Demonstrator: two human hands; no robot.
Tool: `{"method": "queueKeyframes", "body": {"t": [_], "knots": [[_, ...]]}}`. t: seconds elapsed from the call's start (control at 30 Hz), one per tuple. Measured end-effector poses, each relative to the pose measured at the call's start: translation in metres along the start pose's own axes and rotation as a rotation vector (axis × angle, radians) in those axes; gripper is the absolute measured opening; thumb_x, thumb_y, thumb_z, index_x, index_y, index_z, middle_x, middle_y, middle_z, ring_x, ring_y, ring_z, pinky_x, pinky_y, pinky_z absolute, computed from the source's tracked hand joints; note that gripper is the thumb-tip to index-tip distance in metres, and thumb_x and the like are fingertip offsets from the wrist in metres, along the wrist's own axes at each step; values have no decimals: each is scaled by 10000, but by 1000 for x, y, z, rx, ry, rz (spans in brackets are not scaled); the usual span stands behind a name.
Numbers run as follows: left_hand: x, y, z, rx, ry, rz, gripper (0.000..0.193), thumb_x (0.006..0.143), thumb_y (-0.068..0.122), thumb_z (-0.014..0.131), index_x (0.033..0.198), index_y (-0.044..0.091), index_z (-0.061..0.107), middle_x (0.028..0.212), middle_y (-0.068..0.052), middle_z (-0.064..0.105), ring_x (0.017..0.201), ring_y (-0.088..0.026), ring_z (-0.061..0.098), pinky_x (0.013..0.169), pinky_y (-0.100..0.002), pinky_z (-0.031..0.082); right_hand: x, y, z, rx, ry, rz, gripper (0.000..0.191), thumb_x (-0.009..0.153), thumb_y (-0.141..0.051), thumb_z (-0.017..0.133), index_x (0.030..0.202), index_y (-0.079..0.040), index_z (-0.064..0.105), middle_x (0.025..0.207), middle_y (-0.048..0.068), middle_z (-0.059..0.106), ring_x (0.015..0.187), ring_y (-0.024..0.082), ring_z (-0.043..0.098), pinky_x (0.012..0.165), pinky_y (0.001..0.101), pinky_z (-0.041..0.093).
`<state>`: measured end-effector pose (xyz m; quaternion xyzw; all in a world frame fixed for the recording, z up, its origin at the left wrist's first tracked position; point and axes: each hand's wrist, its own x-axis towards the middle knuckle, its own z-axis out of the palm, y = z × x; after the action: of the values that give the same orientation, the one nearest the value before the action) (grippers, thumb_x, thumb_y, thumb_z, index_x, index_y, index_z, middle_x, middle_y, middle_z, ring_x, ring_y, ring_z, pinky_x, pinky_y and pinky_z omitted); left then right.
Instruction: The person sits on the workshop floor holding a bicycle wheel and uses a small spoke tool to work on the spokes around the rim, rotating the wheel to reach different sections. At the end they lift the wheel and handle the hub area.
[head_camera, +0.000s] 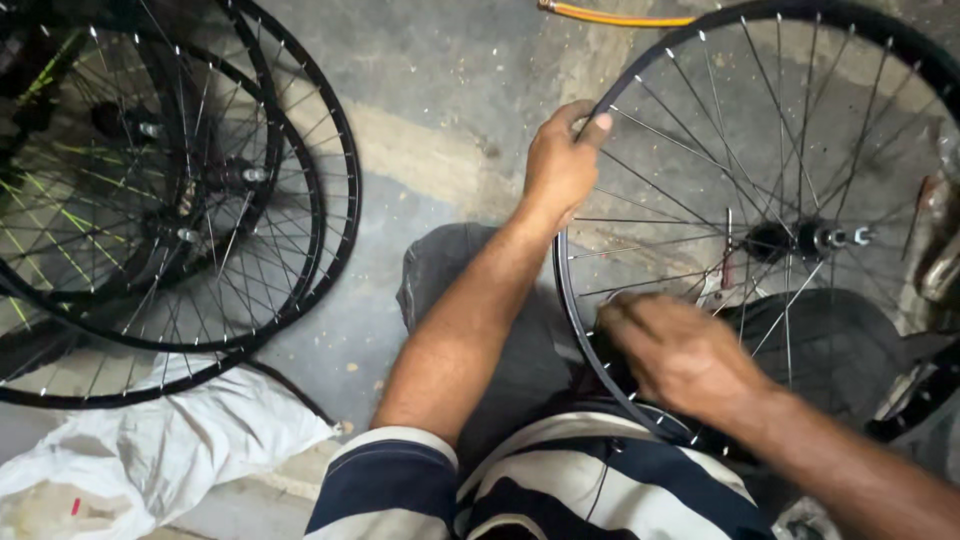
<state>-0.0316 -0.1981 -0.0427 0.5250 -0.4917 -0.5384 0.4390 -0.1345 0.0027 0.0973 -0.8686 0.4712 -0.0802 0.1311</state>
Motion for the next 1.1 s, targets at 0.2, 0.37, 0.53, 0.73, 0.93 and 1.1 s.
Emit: {"method": "queueKeyframes", "body": {"t": [0.2, 0.37, 0.53, 0.73, 0.93, 1.1], "knots": [[-19, 13, -9, 10, 1, 37, 374, 964, 309, 678, 1194, 16, 711, 1007, -170, 781, 929, -268, 742, 829, -370, 561, -12, 24, -20, 24, 178, 80, 371, 771, -103, 793, 1101, -15, 648, 1151, 146, 700, 1011, 338, 699, 823, 418, 583], [-20, 13, -11, 82, 1, 118, 389, 971, 342, 669, 1184, 20, 717, 1079, -177, 772, 1011, -290, 742, 890, -369, 555, 7, 29, -9, -16, 238, 71, 329, 794, -104, 793, 1098, -43, 684, 1190, 147, 706, 1031, 342, 690, 841, 436, 573], [-19, 29, -15, 100, -11, 142, 399, 966, 375, 659, 1178, 42, 709, 1058, -188, 763, 997, -307, 731, 873, -379, 548, 32, 33, -3, 14, 227, 36, 254, 774, -182, 799, 999, -77, 745, 1144, 113, 733, 976, 316, 702, 830, 441, 561], [-20, 40, -15, 71, -8, 87, 402, 998, 406, 600, 1165, 58, 712, 962, -163, 775, 899, -291, 757, 815, -381, 570, 54, 43, -1, 367, 30, 194, 210, 916, -209, 719, 1055, -54, 752, 1061, 115, 768, 973, 320, 732, 835, 424, 576], [-20, 40, -17, 49, 23, 191, 414, 1053, 399, 547, 1180, 38, 705, 985, -158, 753, 923, -263, 716, 819, -374, 548, 58, 51, -12, 476, 36, 59, 244, 925, -212, 680, 1096, -53, 750, 1147, 151, 769, 1038, 339, 741, 872, 433, 569], [-21, 53, -21, -159, -76, -32, 428, 1050, 399, 492, 1107, 16, 673, 839, -71, 667, 714, -177, 641, 677, -348, 527, 70, 55, -15, 404, -182, 339, 236, 956, -245, 643, 1107, -107, 761, 973, 121, 794, 919, 286, 768, 827, 406, 581]]}}
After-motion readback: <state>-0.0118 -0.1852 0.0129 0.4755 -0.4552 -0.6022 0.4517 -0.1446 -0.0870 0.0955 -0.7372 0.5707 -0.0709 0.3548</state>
